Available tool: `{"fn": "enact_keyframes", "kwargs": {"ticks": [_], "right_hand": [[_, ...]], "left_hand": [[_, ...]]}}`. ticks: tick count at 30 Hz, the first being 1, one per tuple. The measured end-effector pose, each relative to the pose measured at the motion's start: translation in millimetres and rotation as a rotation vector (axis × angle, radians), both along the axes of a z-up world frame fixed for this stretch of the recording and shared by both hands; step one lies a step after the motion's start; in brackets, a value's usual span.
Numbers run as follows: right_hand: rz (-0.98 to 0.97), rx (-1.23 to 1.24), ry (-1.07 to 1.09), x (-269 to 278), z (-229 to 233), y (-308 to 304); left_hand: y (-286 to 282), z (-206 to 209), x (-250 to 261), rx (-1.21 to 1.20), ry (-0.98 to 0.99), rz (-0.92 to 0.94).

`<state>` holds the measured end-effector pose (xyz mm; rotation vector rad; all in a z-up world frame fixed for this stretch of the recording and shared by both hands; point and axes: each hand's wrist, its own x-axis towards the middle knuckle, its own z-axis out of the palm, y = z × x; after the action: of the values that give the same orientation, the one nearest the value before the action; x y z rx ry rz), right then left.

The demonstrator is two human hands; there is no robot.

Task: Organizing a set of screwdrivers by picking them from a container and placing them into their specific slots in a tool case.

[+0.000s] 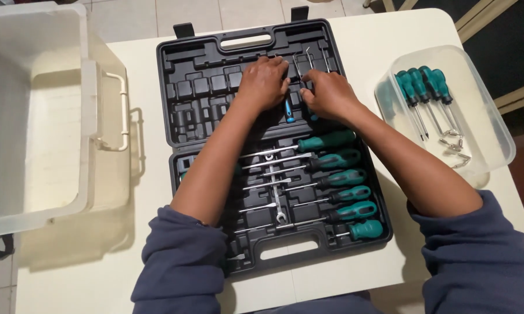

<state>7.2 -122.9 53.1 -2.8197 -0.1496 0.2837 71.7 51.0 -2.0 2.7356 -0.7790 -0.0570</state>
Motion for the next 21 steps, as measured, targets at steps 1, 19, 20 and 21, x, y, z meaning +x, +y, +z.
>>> {"fn": "enact_keyframes", "kwargs": {"ticks": [1,19,20,21], "right_hand": [[-0.015,0.025,0.032,-0.7,3.1,1.9],[0.049,-0.111,-0.095,9.5,-15.8,0.5],[0.05,-0.111,-0.096,8.3,-13.2,2.9],[0.034,-0.125,-0.076,6.3,-11.4,5.2]], "left_hand": [[-0.9,0.4,0.4,-0.01,-0.015,-0.002],[-17.2,-18.5,17.0,0.068,-0.081,-0.025],[-17.1,-14.9,17.0,0.068,-0.082,-0.024],[-16.9,-12.1,16.1,0.079,-0.057,-0.028]]}}
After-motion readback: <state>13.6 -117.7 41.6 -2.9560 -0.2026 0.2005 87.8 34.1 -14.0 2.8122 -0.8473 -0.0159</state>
